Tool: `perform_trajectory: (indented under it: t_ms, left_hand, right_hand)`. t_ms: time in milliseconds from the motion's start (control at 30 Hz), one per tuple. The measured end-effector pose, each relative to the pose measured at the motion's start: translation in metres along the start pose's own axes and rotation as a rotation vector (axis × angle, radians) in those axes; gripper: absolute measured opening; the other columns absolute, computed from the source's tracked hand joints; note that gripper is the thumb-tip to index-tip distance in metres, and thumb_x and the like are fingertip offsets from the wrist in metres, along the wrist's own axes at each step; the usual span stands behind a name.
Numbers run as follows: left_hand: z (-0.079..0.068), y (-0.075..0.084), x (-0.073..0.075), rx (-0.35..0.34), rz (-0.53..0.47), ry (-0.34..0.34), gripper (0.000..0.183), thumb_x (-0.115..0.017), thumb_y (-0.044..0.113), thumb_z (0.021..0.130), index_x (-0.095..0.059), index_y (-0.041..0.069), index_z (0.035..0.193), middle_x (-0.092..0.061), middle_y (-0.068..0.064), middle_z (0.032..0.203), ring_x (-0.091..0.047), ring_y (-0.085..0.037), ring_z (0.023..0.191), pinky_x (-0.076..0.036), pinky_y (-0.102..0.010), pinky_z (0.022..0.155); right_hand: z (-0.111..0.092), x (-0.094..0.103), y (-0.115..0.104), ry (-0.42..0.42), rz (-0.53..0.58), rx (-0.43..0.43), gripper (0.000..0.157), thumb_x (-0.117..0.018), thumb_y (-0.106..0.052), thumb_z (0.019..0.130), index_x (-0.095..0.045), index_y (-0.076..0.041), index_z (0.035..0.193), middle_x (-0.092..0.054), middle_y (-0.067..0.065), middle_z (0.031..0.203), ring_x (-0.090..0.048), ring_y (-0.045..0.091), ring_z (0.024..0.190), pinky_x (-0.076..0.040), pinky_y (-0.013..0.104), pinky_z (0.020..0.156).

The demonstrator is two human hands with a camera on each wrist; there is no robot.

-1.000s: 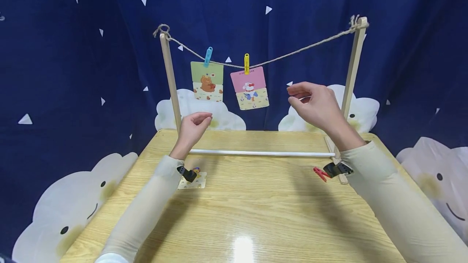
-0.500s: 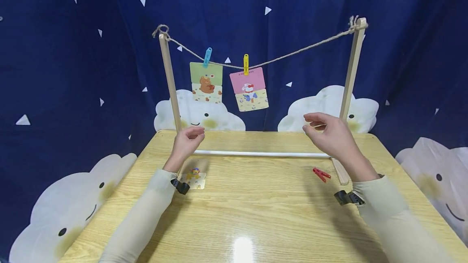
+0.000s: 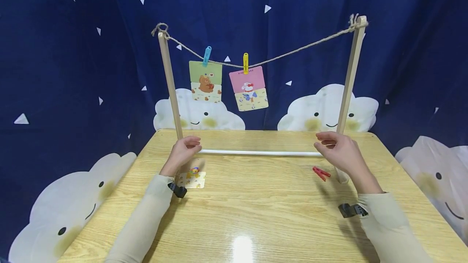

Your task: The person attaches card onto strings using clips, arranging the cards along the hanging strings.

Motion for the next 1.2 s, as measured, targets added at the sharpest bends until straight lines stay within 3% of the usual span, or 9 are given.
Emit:
perform_trajectory:
  t_ms: [100,300,433,567,900,1200]
  left_hand:
    - [0.001,-0.007,0.002,0.005,0.008,-0.034,0.041,-0.07,0.013,0.095,-0.064,0.002,0.134,-0.068,-0.024,0.129,-0.065,-0.036,0.117,-0.05,-0.049,0.101]
    - [0.001,-0.019,0.008,0.055,0.015,-0.117,0.047,-0.07,0.013,0.093,-0.061,0.001,0.137,-0.063,-0.025,0.135,-0.06,-0.037,0.122,-0.048,-0.051,0.103]
    - [0.0,-0.025,0.007,0.076,0.05,-0.19,0.049,-0.071,0.015,0.092,-0.061,0.0,0.137,-0.062,-0.024,0.136,-0.059,-0.036,0.122,-0.049,-0.05,0.101]
    - [-0.001,-0.028,0.006,0.092,0.083,-0.229,0.049,-0.073,0.015,0.092,-0.061,-0.003,0.136,-0.063,-0.023,0.133,-0.058,-0.036,0.122,-0.048,-0.051,0.102]
    - [-0.002,-0.035,0.005,0.136,0.107,-0.316,0.052,-0.076,0.009,0.089,-0.06,-0.005,0.137,-0.062,-0.023,0.136,-0.057,-0.039,0.127,-0.045,-0.052,0.109]
    - [-0.001,-0.038,0.006,0.109,0.117,-0.424,0.064,-0.085,0.008,0.082,-0.059,-0.006,0.139,-0.061,-0.024,0.14,-0.054,-0.04,0.132,-0.042,-0.052,0.112]
  right_hand:
    - [0.002,-0.006,0.015,-0.019,0.001,-0.01,0.045,-0.068,-0.041,0.1,-0.069,-0.006,0.129,-0.075,0.018,0.116,-0.06,-0.01,0.088,-0.048,0.013,0.071]
    - [0.008,-0.018,0.042,-0.133,-0.012,-0.083,0.054,-0.067,-0.043,0.1,-0.066,-0.002,0.134,-0.073,0.02,0.119,-0.068,0.027,0.103,-0.052,0.025,0.076]
    - [0.006,-0.025,0.056,-0.258,0.015,-0.138,0.057,-0.068,-0.04,0.1,-0.061,0.003,0.137,-0.07,0.022,0.122,-0.066,0.036,0.111,-0.053,0.034,0.082]
    - [0.002,-0.031,0.065,-0.329,0.051,-0.146,0.056,-0.07,-0.033,0.1,-0.059,0.007,0.137,-0.07,0.022,0.123,-0.067,0.033,0.111,-0.054,0.034,0.084]
    - [-0.001,-0.041,0.077,-0.377,0.06,-0.127,0.051,-0.074,-0.022,0.097,-0.061,0.01,0.134,-0.072,0.018,0.114,-0.066,0.018,0.098,-0.054,0.026,0.076]
    - [-0.004,-0.046,0.079,-0.437,0.05,-0.135,0.055,-0.076,-0.018,0.094,-0.058,0.014,0.134,-0.071,0.021,0.115,-0.066,0.026,0.102,-0.054,0.029,0.076]
Point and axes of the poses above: each hand's wrist, its own z-axis towards the middle knuckle, its own x-axis out of the back of the hand, y = z × x, the point moved 4 cm from there along z, towards the middle knuckle
